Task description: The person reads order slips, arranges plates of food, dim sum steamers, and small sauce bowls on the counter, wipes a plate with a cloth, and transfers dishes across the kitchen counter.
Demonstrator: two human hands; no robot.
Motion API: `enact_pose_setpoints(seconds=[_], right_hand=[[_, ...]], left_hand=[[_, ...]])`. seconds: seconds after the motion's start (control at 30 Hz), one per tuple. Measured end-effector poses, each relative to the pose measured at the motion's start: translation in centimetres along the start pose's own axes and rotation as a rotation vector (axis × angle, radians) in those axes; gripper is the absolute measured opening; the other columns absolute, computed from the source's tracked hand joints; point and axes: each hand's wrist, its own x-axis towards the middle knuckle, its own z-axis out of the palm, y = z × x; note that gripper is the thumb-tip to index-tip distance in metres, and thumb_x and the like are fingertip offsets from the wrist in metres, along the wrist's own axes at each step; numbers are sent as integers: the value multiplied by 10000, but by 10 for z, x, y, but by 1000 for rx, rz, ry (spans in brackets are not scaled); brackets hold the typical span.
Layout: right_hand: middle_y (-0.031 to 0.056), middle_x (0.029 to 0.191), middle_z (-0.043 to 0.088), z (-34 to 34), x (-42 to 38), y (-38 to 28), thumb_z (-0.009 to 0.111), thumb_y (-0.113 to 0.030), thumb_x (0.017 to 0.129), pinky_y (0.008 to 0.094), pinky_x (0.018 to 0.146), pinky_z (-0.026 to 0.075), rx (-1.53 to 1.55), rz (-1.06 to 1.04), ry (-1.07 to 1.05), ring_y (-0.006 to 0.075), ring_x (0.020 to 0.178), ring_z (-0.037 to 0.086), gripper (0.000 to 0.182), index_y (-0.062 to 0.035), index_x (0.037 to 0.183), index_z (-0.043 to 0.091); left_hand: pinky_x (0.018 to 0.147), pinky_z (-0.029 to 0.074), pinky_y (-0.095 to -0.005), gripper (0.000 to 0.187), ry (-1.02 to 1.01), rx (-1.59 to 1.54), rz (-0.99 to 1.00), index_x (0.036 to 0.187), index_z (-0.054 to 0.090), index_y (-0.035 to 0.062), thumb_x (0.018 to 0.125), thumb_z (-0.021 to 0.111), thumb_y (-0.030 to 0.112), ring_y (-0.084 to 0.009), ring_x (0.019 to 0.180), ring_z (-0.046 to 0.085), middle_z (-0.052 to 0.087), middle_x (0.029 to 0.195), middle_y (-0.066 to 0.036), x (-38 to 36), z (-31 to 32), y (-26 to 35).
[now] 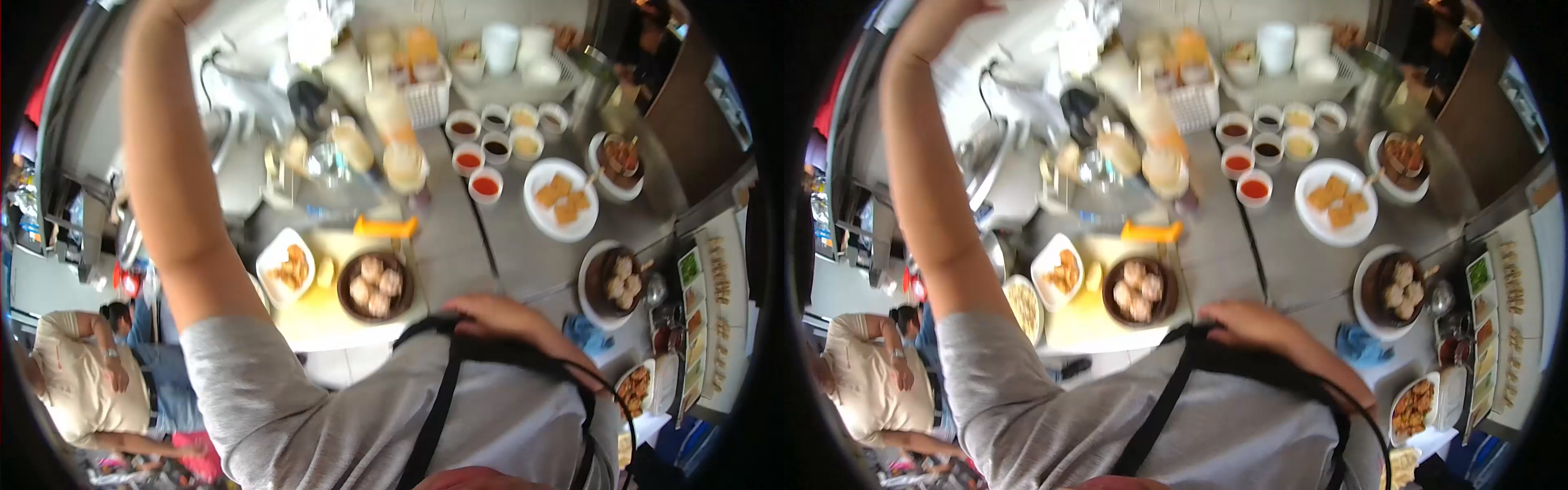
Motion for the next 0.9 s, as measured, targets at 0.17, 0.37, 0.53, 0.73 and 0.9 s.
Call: enact_pose_setpoints(seconds=[0.17, 0.37, 0.53, 0.73, 0.9], right_hand=[[161, 955, 527, 0, -5, -3, 553, -261, 762, 356, 737, 429, 39, 86, 13, 299, 853, 533, 397, -115, 1114, 441], [134, 927, 545, 0, -22, 9, 522, -181, 765, 326, 732, 427, 79, 182, 100, 260, 836, 542, 373, -72, 1113, 446], [128, 923, 552, -5, -37, 20, 484, -143, 776, 312, 718, 425, 157, 249, 189, 249, 831, 544, 356, -66, 1121, 445], [128, 915, 556, -7, -38, 51, 476, -150, 774, 309, 720, 421, 175, 269, 214, 247, 834, 543, 361, -61, 1122, 443], [127, 895, 560, -11, -36, 57, 475, -161, 772, 311, 714, 423, 200, 256, 211, 245, 822, 546, 358, -55, 1113, 449]], left_hand=[[689, 424, -277, 478, 172, -524, -122, 1124, 412, 59, 785, 535, 372, -190, 860, 544, 510, 980, -73, 56, -1, -57], [649, 427, -285, 480, 292, -968, -180, 1116, 386, 59, 763, 584, 317, -232, 770, 532, 443, 923, -107, 148, 24, -57], [629, 443, -321, 506, 344, -1143, -208, 1137, 337, 44, 753, 604, 238, -265, 747, 516, 374, 927, -126, 220, 38, -50], [631, 439, -338, 388, 429, -1162, -170, 1083, 357, 20, 766, 560, 115, -251, 780, 506, 374, 905, -113, 235, 49, -23], [651, 423, -342, 344, 575, -1181, 8, 1070, 362, 11, 762, 513, 52, -250, 796, 512, 403, 951, -112, 250, 42, -40]])
